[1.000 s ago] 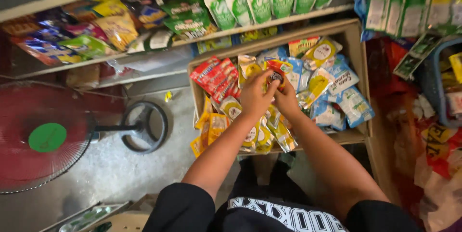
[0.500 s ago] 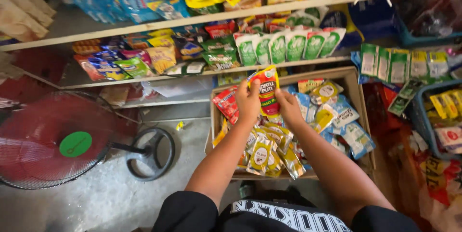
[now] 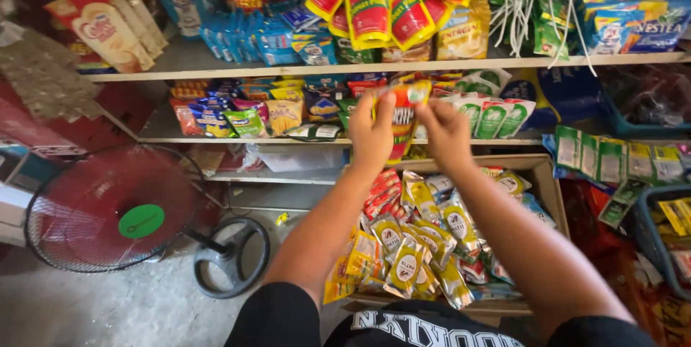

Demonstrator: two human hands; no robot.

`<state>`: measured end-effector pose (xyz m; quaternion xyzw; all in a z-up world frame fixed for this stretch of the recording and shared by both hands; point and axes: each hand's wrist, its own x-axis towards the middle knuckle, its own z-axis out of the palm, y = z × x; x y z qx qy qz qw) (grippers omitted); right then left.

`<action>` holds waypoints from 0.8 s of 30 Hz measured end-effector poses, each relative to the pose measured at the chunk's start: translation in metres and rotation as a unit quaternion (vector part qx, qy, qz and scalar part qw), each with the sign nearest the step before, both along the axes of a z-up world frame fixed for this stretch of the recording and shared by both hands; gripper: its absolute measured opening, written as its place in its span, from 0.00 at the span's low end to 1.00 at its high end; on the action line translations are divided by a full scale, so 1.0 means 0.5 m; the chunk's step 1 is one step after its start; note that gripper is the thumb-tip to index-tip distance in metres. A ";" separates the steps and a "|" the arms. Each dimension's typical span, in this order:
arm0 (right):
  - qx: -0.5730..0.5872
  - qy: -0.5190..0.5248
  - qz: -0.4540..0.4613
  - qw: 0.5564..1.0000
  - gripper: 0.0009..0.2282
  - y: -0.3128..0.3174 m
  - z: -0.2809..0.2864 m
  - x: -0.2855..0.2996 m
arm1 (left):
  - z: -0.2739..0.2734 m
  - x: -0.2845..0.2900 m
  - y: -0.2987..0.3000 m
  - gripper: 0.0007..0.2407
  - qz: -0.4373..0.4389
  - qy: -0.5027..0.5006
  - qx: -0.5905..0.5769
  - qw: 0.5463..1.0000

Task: Organizing and hanging small condiment and sauce packets on display racks and shelves.

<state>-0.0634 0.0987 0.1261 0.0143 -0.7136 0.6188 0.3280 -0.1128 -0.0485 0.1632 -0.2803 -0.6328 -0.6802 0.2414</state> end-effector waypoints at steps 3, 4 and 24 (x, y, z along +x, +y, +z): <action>-0.015 0.060 0.016 0.998 0.08 -0.023 0.153 -0.010 | 0.108 -0.013 -0.020 0.10 -0.019 -0.018 0.009 1.000; -0.012 0.066 0.018 0.998 0.08 -0.028 0.185 -0.020 | 0.140 -0.033 -0.022 0.10 -0.017 -0.012 0.012 1.000; -0.149 0.054 0.118 0.980 0.14 -0.074 0.431 -0.174 | 0.428 -0.191 -0.038 0.06 0.100 0.125 -0.071 0.984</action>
